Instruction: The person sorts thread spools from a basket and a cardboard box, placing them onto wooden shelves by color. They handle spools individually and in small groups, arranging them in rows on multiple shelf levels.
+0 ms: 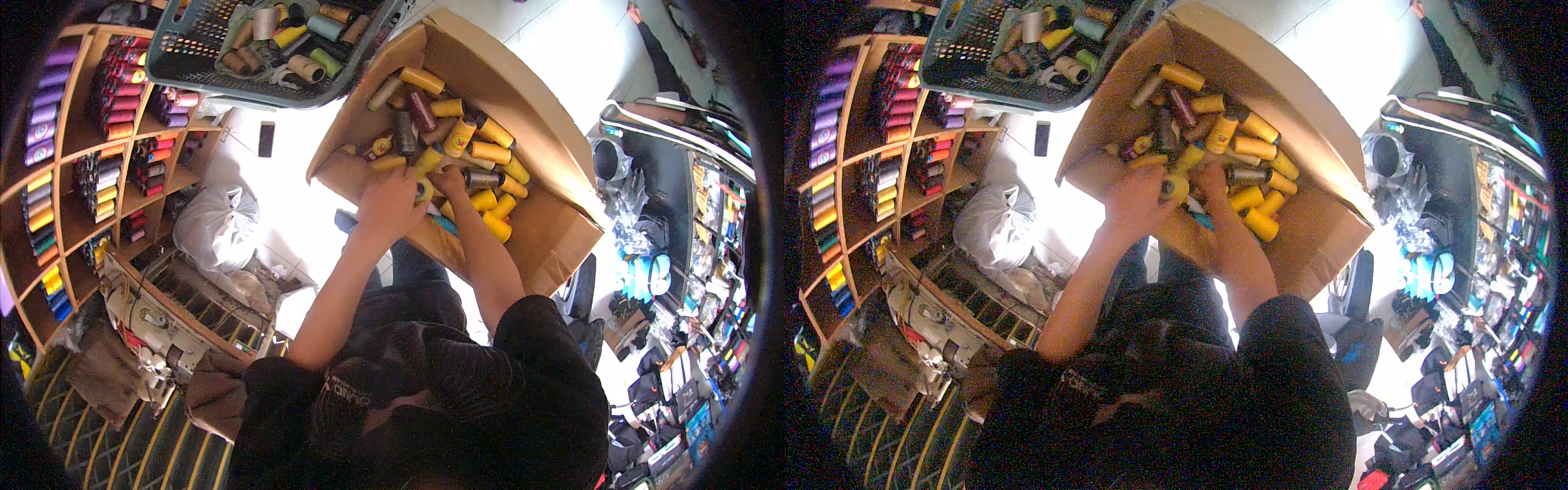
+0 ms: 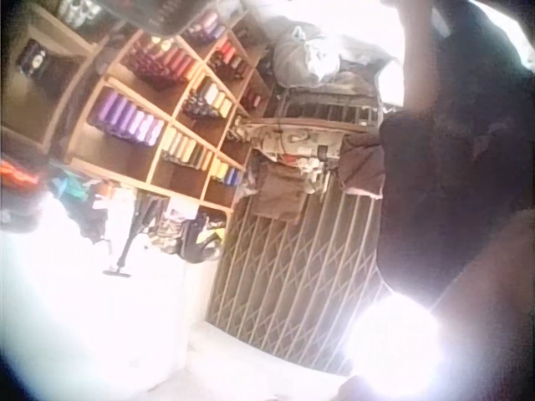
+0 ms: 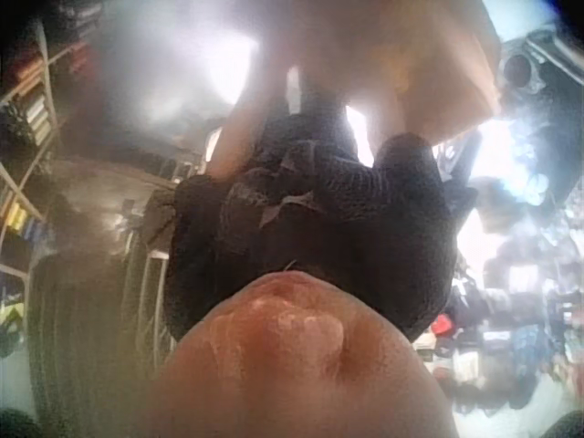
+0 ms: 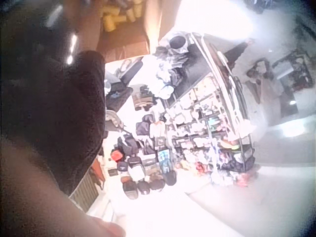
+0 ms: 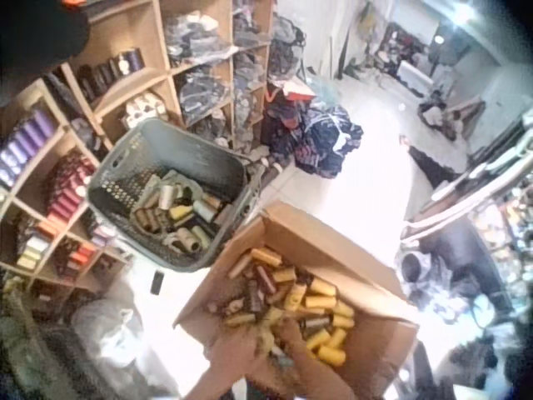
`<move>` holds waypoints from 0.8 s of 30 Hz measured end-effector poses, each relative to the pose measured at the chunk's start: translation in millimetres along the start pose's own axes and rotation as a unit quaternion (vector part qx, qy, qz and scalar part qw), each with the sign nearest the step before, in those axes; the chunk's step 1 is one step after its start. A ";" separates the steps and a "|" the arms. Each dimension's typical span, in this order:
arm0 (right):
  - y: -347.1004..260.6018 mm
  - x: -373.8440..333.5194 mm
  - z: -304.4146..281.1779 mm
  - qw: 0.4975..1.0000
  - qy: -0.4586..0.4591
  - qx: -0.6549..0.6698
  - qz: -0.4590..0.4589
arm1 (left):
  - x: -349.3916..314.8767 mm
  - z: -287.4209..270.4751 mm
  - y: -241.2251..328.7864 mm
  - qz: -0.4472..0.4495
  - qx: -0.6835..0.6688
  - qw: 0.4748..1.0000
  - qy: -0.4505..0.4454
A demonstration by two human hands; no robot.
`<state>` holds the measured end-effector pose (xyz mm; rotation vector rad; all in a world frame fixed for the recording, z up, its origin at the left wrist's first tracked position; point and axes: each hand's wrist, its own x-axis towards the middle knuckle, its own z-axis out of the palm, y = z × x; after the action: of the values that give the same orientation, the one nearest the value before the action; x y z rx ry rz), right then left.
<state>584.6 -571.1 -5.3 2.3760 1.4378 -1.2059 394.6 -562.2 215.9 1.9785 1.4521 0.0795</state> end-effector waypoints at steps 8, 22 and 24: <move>-19.8 -105.6 -101.2 0.951 0.075 0.174 -0.245 | 3.7 -7.5 2.9 0.040 -0.022 0.999 0.020; -210.5 -318.4 -82.1 0.891 0.025 0.111 -0.439 | -190.9 -131.1 -73.6 -0.052 -0.321 0.927 0.187; -225.7 -323.0 -48.3 0.891 -0.033 0.112 -0.438 | -223.4 -130.2 -97.4 -0.076 -0.342 0.904 0.243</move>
<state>358.6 -651.2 311.0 1.7455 2.5930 -1.6513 175.0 -678.6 336.6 1.3005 1.5776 0.9417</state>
